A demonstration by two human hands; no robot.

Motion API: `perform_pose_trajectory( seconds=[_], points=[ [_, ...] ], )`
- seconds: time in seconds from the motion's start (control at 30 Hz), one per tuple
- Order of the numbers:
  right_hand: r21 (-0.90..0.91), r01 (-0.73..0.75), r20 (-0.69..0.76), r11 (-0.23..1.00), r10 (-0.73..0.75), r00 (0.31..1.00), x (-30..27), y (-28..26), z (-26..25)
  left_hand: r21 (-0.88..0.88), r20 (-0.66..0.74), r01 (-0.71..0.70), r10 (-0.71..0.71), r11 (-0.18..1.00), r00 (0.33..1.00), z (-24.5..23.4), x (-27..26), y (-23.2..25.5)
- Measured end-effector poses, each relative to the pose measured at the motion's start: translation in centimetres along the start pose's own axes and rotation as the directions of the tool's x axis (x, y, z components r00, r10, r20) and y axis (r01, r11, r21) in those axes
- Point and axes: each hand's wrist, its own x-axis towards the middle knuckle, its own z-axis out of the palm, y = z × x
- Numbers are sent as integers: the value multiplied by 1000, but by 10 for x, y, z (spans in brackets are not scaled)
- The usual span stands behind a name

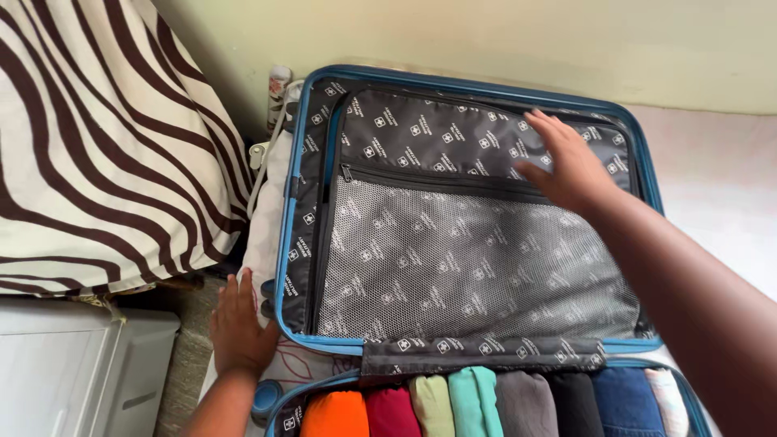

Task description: The person folds various items of clothing and places them into a blue suitcase on a bed, then fastens the internal straps, zips the internal compartment, and finally zips the outer suitcase closed.

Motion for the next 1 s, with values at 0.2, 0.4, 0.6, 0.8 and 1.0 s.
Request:
perform_pose_trajectory(
  seconds=[0.2, 0.4, 0.6, 0.8, 1.0],
  points=[
    [-56, -95, 29, 994, 97, 995, 60, -37, 38, -8, -43, -45, 45, 999, 998, 2, -1, -2],
    [48, 101, -105, 994, -95, 990, -18, -97, -5, 33, 30, 24, -25, 999, 999, -5, -2, 4],
    [11, 366, 77, 931, -365, 928, -224, -163, -20, 93, 192, 96, -112, 991, 975, -9, 6, 2],
    [195, 308, 167, 931, -341, 925, -447, -152, 91, -125, 155, 193, -173, 973, 973, -52, -1, 32],
    [158, 407, 58, 900, -420, 906, -503, -163, 113, -404, -374, -661, 545, 632, 750, -119, -162, 141]
  ],
)
